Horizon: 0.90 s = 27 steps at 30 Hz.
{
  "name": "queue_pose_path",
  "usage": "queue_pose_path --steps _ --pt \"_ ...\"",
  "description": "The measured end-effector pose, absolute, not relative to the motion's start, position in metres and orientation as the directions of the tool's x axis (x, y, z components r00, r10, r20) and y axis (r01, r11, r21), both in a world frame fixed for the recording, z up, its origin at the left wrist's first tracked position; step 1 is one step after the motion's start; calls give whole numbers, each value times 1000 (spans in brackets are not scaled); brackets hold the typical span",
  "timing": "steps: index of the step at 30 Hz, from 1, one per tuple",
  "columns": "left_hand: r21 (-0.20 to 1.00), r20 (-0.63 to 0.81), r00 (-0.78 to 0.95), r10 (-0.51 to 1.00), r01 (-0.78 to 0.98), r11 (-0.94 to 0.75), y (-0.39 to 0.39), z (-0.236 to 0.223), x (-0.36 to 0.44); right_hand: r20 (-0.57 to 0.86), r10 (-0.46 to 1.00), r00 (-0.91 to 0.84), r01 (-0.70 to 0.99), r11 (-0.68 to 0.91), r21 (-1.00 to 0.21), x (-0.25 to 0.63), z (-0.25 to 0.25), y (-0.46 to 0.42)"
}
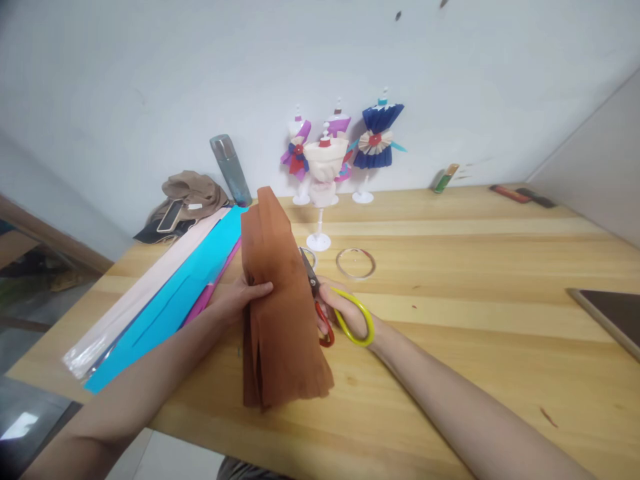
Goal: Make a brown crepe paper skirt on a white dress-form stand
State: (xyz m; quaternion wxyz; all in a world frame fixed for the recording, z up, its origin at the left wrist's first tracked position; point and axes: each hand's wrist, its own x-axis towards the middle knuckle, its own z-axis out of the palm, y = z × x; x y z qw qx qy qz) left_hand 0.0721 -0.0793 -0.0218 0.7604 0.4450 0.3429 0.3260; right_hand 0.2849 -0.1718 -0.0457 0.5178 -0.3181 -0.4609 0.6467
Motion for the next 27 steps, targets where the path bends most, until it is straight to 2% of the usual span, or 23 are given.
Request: queue_pose_path --steps 8,19,27 --pt "903 -250 589 769 -143 404 -83 -18 73 18 970 -244 -367 -75 -927 283 -42 -171" --pt "891 -258 578 774 -167 422 -81 -17 71 -10 996 -91 -279 -35 -960 282 -37 -172" --pt "877 -301 590 749 -137 461 -83 -8 72 18 986 -163 -310 -33 -950 285 -39 -169"
